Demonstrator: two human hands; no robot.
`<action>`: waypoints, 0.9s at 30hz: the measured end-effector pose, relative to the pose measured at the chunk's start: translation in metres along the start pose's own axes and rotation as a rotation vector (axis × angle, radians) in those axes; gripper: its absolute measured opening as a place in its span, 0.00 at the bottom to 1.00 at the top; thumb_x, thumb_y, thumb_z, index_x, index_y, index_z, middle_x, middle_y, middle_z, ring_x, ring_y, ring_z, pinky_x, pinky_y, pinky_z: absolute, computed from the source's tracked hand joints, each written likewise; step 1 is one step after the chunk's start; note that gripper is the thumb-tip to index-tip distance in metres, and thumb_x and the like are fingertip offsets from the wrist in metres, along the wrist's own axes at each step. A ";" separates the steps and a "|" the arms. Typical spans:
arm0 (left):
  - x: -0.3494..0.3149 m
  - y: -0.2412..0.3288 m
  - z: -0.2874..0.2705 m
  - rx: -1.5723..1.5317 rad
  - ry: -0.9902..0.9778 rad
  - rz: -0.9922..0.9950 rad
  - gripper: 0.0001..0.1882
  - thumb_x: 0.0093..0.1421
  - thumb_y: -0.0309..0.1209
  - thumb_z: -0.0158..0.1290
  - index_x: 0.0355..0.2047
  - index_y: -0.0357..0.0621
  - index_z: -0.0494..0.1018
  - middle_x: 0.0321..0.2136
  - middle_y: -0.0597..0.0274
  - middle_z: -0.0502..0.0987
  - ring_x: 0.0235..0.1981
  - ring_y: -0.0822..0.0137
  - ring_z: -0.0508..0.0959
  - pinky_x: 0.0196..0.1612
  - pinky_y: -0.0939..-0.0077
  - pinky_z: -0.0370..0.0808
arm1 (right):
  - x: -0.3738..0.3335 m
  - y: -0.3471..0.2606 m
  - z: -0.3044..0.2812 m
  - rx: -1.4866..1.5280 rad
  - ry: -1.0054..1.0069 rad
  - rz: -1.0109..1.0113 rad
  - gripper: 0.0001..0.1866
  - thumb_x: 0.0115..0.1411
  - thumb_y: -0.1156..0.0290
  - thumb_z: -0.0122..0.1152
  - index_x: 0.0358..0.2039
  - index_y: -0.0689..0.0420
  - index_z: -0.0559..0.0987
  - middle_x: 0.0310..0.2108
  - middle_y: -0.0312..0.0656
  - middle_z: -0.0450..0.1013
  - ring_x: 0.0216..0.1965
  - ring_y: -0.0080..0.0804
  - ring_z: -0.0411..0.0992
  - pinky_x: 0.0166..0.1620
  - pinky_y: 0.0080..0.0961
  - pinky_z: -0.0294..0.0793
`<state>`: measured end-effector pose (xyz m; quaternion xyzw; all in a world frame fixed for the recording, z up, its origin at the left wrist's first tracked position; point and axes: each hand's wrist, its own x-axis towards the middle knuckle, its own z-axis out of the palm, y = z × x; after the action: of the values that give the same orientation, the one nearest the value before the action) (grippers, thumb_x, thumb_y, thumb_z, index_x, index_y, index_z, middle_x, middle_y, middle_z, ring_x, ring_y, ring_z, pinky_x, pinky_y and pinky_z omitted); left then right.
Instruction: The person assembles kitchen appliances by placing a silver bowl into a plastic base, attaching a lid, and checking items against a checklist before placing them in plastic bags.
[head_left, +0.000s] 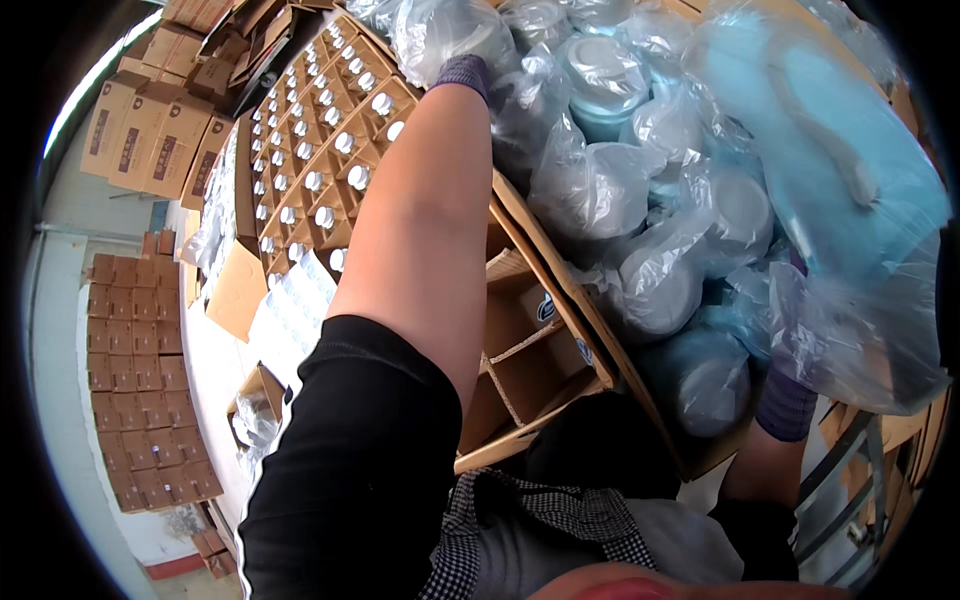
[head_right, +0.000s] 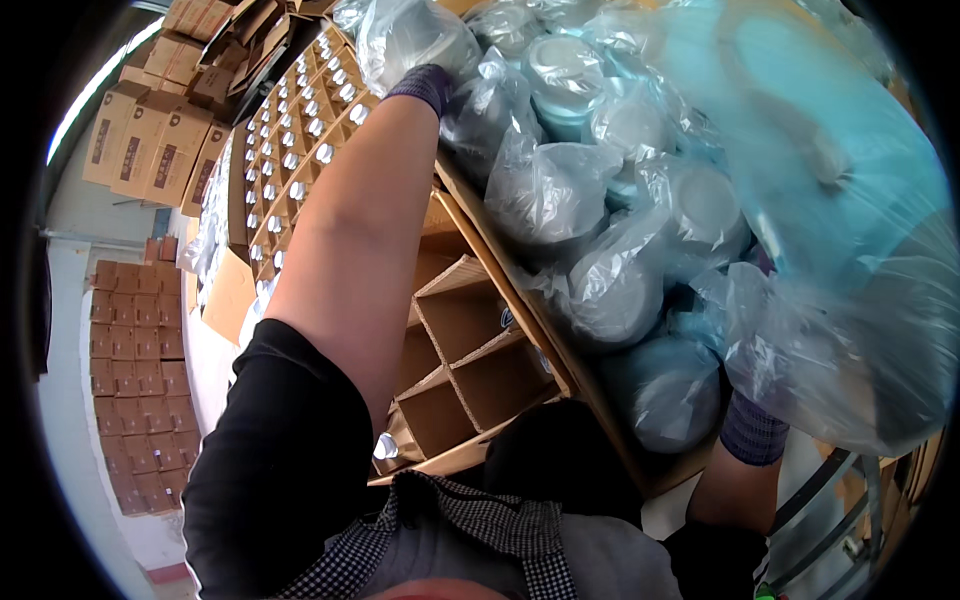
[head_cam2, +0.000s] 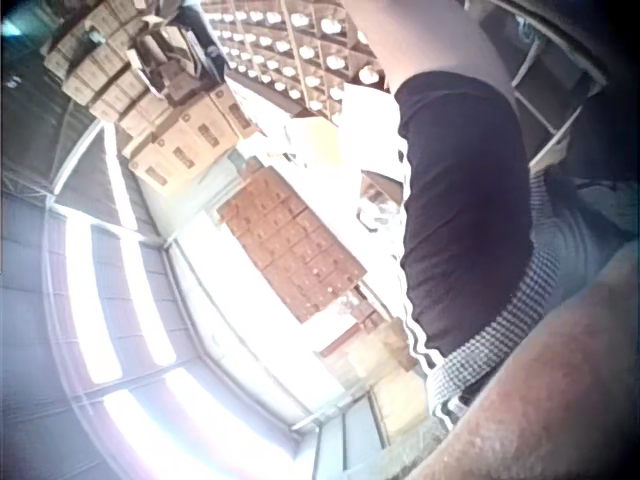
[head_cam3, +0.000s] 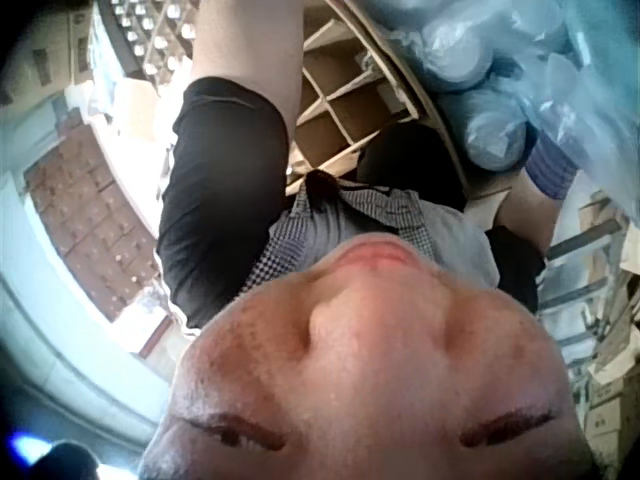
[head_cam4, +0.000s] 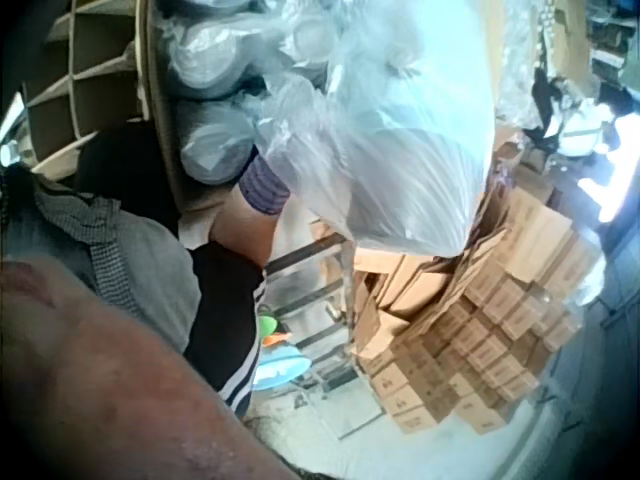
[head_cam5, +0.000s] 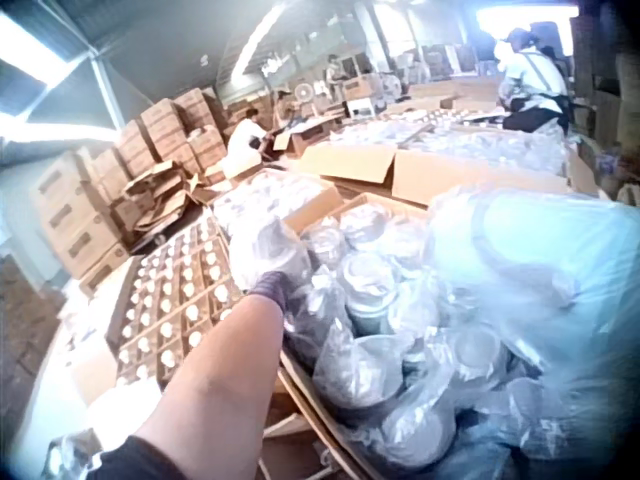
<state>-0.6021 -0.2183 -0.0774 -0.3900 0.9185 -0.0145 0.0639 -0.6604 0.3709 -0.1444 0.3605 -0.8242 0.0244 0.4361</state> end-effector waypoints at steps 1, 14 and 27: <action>0.000 -0.005 0.003 -0.013 0.001 -0.007 0.35 0.54 0.43 0.64 0.63 0.52 0.72 0.54 0.53 0.80 0.57 0.53 0.79 0.61 0.60 0.74 | 0.000 0.001 0.000 -0.011 -0.001 -0.015 0.32 0.71 0.46 0.52 0.69 0.49 0.68 0.62 0.44 0.71 0.63 0.47 0.70 0.64 0.50 0.69; -0.007 -0.021 0.014 -0.047 -0.084 -0.059 0.30 0.60 0.47 0.59 0.61 0.51 0.75 0.57 0.51 0.78 0.61 0.53 0.76 0.63 0.57 0.73 | -0.008 0.004 -0.016 -0.138 0.028 -0.088 0.32 0.71 0.47 0.53 0.70 0.49 0.67 0.63 0.44 0.71 0.63 0.46 0.70 0.64 0.50 0.70; 0.028 -0.029 0.016 -0.002 -0.201 0.098 0.25 0.62 0.44 0.58 0.58 0.50 0.76 0.55 0.51 0.78 0.57 0.53 0.77 0.58 0.56 0.76 | -0.008 -0.008 -0.021 -0.213 0.045 -0.079 0.33 0.71 0.48 0.53 0.70 0.49 0.66 0.64 0.43 0.70 0.63 0.45 0.70 0.64 0.50 0.70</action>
<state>-0.5986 -0.2587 -0.0945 -0.3440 0.9255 0.0288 0.1561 -0.6377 0.3770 -0.1394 0.3438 -0.7973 -0.0724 0.4908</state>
